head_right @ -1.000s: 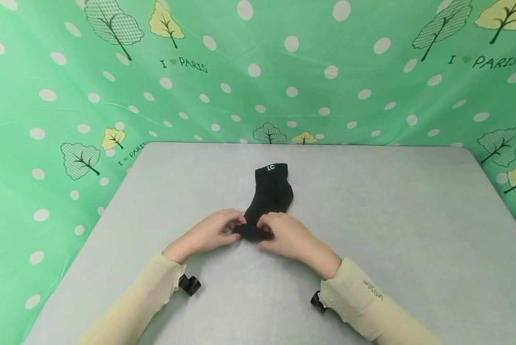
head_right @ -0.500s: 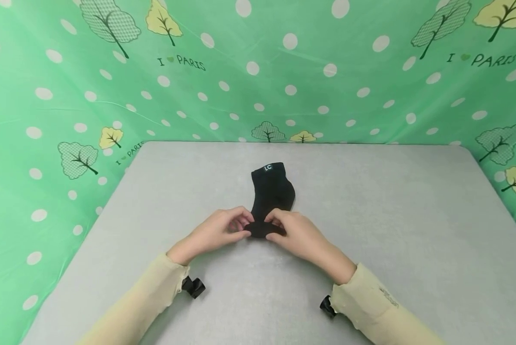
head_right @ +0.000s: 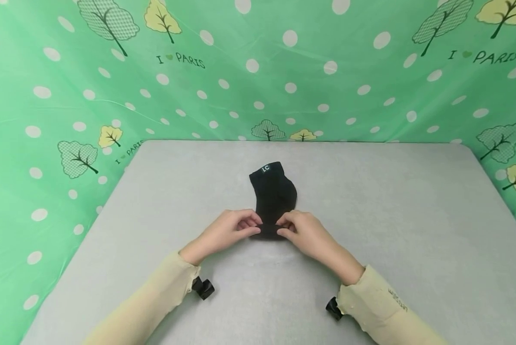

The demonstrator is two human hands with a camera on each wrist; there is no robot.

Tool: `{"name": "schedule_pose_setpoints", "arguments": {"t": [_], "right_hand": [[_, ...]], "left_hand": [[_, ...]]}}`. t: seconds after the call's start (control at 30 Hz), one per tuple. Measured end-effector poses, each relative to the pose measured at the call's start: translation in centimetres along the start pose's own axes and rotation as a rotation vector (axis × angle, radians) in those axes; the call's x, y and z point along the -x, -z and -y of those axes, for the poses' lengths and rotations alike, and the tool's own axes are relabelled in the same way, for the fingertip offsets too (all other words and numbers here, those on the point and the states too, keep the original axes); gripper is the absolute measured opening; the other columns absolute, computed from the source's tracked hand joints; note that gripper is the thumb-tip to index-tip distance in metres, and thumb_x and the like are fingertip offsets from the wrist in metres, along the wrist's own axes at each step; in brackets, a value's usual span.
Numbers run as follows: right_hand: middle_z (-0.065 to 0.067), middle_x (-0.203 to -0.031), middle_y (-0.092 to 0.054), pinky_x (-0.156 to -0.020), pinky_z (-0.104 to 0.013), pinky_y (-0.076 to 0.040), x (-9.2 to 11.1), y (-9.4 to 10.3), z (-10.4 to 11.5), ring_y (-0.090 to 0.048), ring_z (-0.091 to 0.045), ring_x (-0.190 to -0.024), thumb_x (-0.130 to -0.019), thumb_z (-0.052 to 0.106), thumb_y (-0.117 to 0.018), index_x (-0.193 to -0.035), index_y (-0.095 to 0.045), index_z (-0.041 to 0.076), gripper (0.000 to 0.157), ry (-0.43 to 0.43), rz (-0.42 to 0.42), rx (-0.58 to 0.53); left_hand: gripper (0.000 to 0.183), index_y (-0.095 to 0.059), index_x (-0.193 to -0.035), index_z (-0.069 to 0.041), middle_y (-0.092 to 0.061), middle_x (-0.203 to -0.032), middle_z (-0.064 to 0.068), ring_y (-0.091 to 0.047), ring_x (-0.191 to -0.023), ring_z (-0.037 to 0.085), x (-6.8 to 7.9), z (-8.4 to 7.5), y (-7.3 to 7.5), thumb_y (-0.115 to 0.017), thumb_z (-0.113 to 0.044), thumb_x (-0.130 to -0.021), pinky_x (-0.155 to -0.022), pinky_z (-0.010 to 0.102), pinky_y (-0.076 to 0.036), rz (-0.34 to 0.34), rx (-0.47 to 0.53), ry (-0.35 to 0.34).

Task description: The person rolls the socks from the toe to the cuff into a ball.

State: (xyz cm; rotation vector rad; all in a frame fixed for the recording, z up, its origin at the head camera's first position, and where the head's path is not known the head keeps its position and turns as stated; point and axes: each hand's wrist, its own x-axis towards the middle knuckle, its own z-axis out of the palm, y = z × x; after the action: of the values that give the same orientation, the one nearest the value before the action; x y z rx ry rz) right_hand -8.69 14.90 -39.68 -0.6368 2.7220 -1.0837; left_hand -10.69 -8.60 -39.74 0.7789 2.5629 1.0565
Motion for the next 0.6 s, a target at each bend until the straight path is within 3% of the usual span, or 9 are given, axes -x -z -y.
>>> {"name": "schedule_pose_setpoints", "arguments": {"t": [0.2, 0.33, 0.5, 0.6], "right_hand": [[0.001, -0.081, -0.066, -0.064, -0.021, -0.046, -0.23, -0.2, -0.05, -0.055, -0.006, -0.07, -0.09, 0.011, -0.072, -0.095, -0.073, 0.007, 0.006, -0.043, -0.006, 0.009], [0.002, -0.077, -0.063, -0.063, -0.021, -0.045, -0.37, -0.43, -0.07, -0.054, -0.006, -0.069, -0.088, 0.009, -0.074, -0.092, -0.068, 0.009, 0.007, -0.064, -0.035, 0.017], [0.003, -0.074, -0.057, -0.062, -0.021, -0.043, -0.41, -0.81, -0.2, -0.05, -0.006, -0.066, -0.084, 0.007, -0.078, -0.083, -0.06, 0.013, 0.019, -0.047, -0.092, 0.071], [0.004, -0.072, -0.053, -0.059, -0.021, -0.04, -0.35, -0.96, -0.16, -0.047, -0.007, -0.064, -0.083, 0.005, -0.078, -0.08, -0.059, 0.015, 0.022, -0.021, -0.109, 0.121]], "left_hand": [[0.009, -0.071, -0.099, -0.012, -0.072, -0.088, 0.0, -0.063, -0.072, 0.005, -0.29, 0.2, -0.53, -0.071, -0.019, -0.092, -0.068, 0.015, -0.049, -0.026, -0.039, 0.033], [0.014, -0.064, -0.094, -0.012, -0.065, -0.087, -0.002, -0.059, -0.073, 0.005, -0.43, 0.2, -0.76, -0.075, -0.018, -0.089, -0.068, 0.017, -0.048, -0.064, -0.078, 0.04], [0.026, -0.051, -0.082, -0.013, -0.054, -0.079, -0.002, -0.052, -0.072, 0.007, -0.53, -0.18, -0.83, -0.076, -0.012, -0.087, -0.065, 0.017, -0.043, -0.074, -0.161, -0.008], [0.021, -0.055, -0.081, -0.015, -0.053, -0.08, -0.003, -0.052, -0.073, 0.008, -0.54, -0.35, -0.84, -0.071, -0.005, -0.088, -0.065, 0.017, -0.043, -0.046, -0.205, -0.062]]}}
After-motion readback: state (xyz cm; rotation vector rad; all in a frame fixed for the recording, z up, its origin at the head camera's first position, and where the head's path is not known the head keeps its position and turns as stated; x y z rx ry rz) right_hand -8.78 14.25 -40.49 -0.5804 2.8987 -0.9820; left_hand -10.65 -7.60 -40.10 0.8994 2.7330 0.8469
